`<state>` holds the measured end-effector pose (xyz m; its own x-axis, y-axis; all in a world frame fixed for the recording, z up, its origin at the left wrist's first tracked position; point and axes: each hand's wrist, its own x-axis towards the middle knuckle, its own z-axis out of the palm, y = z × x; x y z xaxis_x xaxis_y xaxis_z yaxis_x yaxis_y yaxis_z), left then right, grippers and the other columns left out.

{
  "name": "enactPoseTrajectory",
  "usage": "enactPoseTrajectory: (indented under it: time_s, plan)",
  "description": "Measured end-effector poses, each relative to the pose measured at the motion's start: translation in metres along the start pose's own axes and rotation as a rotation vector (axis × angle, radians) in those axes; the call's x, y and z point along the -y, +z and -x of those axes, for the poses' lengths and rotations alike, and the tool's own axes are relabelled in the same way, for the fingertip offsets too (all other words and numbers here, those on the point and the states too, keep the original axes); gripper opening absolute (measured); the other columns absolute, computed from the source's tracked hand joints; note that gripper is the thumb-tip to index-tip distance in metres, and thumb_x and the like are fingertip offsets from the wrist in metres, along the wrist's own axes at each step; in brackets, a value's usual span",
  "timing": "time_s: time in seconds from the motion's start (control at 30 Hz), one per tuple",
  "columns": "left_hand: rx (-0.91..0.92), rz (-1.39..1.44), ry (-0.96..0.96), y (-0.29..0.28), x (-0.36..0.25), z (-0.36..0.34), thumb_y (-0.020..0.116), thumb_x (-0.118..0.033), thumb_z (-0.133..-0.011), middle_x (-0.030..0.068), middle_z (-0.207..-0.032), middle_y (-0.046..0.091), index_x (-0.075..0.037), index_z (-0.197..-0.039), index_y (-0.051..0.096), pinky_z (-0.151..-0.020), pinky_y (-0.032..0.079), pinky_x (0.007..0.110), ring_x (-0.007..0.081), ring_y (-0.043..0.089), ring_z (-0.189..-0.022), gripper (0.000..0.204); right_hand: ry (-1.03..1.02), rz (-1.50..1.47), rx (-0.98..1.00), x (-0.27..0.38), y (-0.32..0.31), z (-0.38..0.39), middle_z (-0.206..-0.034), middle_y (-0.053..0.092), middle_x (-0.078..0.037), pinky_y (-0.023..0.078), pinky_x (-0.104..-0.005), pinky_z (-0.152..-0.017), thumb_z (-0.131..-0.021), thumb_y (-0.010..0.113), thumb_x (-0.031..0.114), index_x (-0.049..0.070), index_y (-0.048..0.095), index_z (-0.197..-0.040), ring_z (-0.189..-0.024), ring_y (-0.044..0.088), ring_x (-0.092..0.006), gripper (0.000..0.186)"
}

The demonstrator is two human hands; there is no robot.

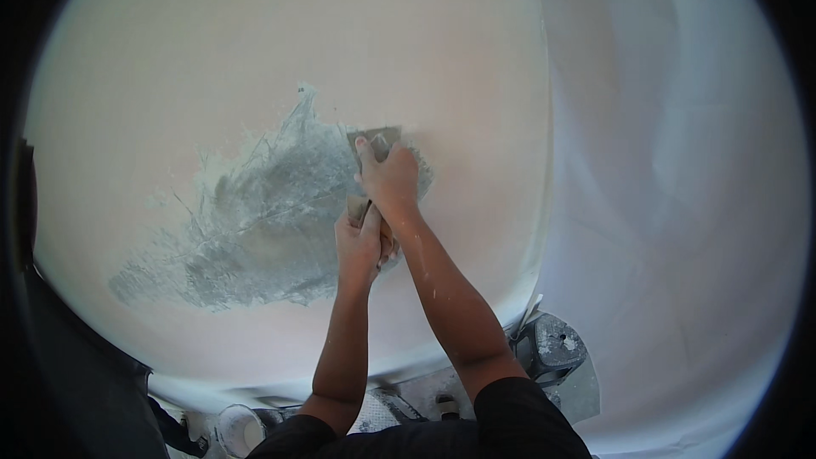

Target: Scraping and smoothing a damaged section of a wall using a putty knife.

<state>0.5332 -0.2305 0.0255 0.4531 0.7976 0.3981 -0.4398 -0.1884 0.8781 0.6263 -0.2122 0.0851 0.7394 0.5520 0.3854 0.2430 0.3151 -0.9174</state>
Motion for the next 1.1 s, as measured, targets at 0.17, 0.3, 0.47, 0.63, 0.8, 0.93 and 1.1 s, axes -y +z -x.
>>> enactPoseTrajectory:
  time_s: [0.17, 0.3, 0.47, 0.63, 0.8, 0.93, 1.1]
  plan:
    - [0.021, 0.018, -0.021, -0.002, 0.001, -0.013, 0.058, -0.017, -0.102, 0.0045, -0.059, 0.056, -0.001, -0.087, 0.053, -0.034, 0.035, 0.027, 0.0103, 0.049, -0.038, 0.022, -0.008, -0.028, 0.051, -0.006, 0.002, -0.014, -0.062, 0.062, -0.009, 0.044, -0.0277, -0.040, -0.094, 0.071, 0.033, -0.001, 0.062, -0.081, -0.046, 0.058, -0.0124, 0.038]
    - [-0.005, 0.024, 0.008, -0.003, 0.002, -0.008, 0.058, -0.016, -0.101, 0.0048, -0.059, 0.055, -0.001, -0.086, 0.053, -0.034, 0.035, 0.027, 0.0105, 0.049, -0.038, 0.022, 0.042, -0.054, 0.019, -0.014, 0.002, 0.000, -0.062, 0.060, -0.008, 0.043, -0.0269, -0.039, -0.094, 0.071, 0.033, -0.002, 0.062, -0.080, -0.046, 0.057, -0.0120, 0.039]
    - [-0.014, -0.051, -0.013, 0.006, -0.007, -0.010, 0.059, -0.016, -0.100, 0.0050, -0.059, 0.055, -0.001, -0.087, 0.053, -0.034, 0.035, 0.027, 0.0106, 0.049, -0.039, 0.021, 0.036, -0.077, 0.042, 0.000, -0.003, -0.011, -0.064, 0.060, -0.006, 0.042, -0.0251, -0.039, -0.094, 0.072, 0.033, -0.001, 0.063, -0.082, -0.047, 0.056, -0.0108, 0.037]
    - [0.008, 0.042, -0.055, 0.004, -0.011, -0.012, 0.059, -0.016, -0.101, 0.0041, -0.061, 0.056, -0.001, -0.088, 0.054, -0.035, 0.035, 0.026, 0.0102, 0.050, -0.039, 0.020, 0.053, -0.136, 0.080, 0.003, -0.002, -0.009, -0.065, 0.059, -0.005, 0.042, -0.0245, -0.040, -0.094, 0.072, 0.034, -0.001, 0.065, -0.083, -0.050, 0.058, -0.0111, 0.037]
    - [-0.054, 0.001, 0.044, -0.003, -0.002, -0.008, 0.060, -0.015, -0.101, 0.0038, -0.062, 0.057, 0.000, -0.088, 0.053, -0.036, 0.036, 0.026, 0.0091, 0.050, -0.040, 0.020, 0.086, -0.159, 0.101, 0.012, 0.003, -0.003, -0.066, 0.060, -0.005, 0.043, -0.0247, -0.040, -0.094, 0.072, 0.033, 0.001, 0.061, -0.088, -0.052, 0.060, -0.0112, 0.034]
    - [-0.091, -0.022, 0.109, -0.006, -0.001, -0.004, 0.061, -0.015, -0.100, 0.0038, -0.064, 0.058, 0.000, -0.088, 0.053, -0.036, 0.037, 0.026, 0.0086, 0.050, -0.041, 0.021, 0.063, -0.139, 0.130, 0.008, 0.010, 0.002, -0.066, 0.061, -0.006, 0.044, -0.0252, -0.040, -0.093, 0.073, 0.034, 0.001, 0.059, -0.089, -0.051, 0.060, -0.0115, 0.036]
    - [-0.065, -0.053, 0.084, -0.012, -0.008, -0.005, 0.061, -0.018, -0.101, 0.0037, -0.062, 0.057, -0.001, -0.086, 0.053, -0.036, 0.036, 0.026, 0.0090, 0.049, -0.040, 0.024, 0.054, -0.083, 0.054, 0.014, 0.013, 0.005, -0.064, 0.063, -0.008, 0.045, -0.0261, -0.041, -0.093, 0.072, 0.034, -0.001, 0.059, -0.086, -0.047, 0.059, -0.0127, 0.038]
